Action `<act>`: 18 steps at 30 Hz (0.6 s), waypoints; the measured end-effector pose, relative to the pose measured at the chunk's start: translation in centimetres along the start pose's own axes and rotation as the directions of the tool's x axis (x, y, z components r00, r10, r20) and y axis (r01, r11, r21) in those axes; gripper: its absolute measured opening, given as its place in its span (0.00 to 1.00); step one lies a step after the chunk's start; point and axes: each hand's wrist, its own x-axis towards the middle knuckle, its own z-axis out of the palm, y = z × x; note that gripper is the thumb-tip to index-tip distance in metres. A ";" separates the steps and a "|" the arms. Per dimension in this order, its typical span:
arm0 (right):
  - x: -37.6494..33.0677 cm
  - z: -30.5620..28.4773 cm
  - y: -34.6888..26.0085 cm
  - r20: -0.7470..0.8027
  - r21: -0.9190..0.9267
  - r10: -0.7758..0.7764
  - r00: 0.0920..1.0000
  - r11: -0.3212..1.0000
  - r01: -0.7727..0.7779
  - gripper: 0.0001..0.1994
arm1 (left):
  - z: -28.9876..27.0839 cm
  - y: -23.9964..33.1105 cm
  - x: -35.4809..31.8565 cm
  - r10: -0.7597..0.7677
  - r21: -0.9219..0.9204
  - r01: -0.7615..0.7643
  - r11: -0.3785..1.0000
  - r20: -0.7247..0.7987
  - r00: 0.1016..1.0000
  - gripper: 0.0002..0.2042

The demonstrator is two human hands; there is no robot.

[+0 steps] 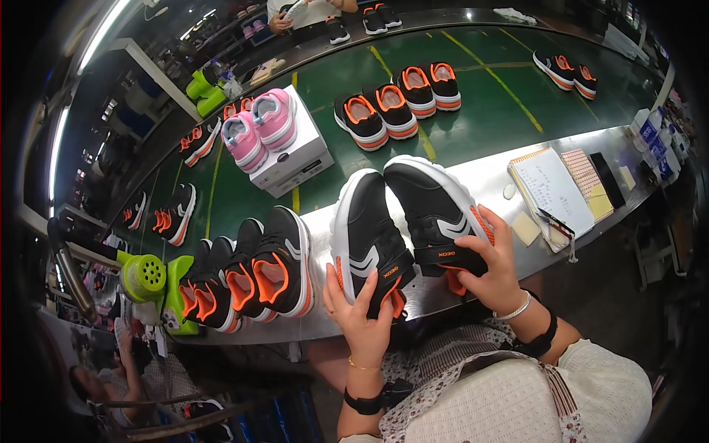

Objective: Inspecting manufactured shoes and applying identification stickers or labels in a factory setting.

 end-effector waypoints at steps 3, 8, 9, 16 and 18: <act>0.0 0.2 -0.3 0.005 -0.008 0.015 1.000 1.000 -0.015 0.22 | -0.3 0.2 0.0 -0.011 0.058 0.010 0.998 0.017 1.000 0.25; 0.0 0.6 -0.6 0.017 -0.043 0.036 0.999 0.998 -0.036 0.18 | -0.4 0.5 -0.2 -0.047 0.091 0.046 0.995 0.018 0.999 0.22; 0.0 0.6 -0.7 0.020 -0.058 0.035 0.999 0.998 -0.034 0.17 | -0.4 0.6 -0.2 -0.053 0.110 0.051 0.993 0.014 0.998 0.22; 0.0 0.9 -1.2 0.049 -0.113 0.037 0.998 0.993 -0.032 0.16 | -0.5 0.6 0.1 -0.045 0.105 0.047 0.993 -0.020 0.999 0.17; -0.1 1.1 -1.3 0.068 -0.156 0.015 0.998 0.988 -0.005 0.15 | -0.7 0.8 0.2 -0.064 0.127 0.064 0.990 -0.005 0.998 0.17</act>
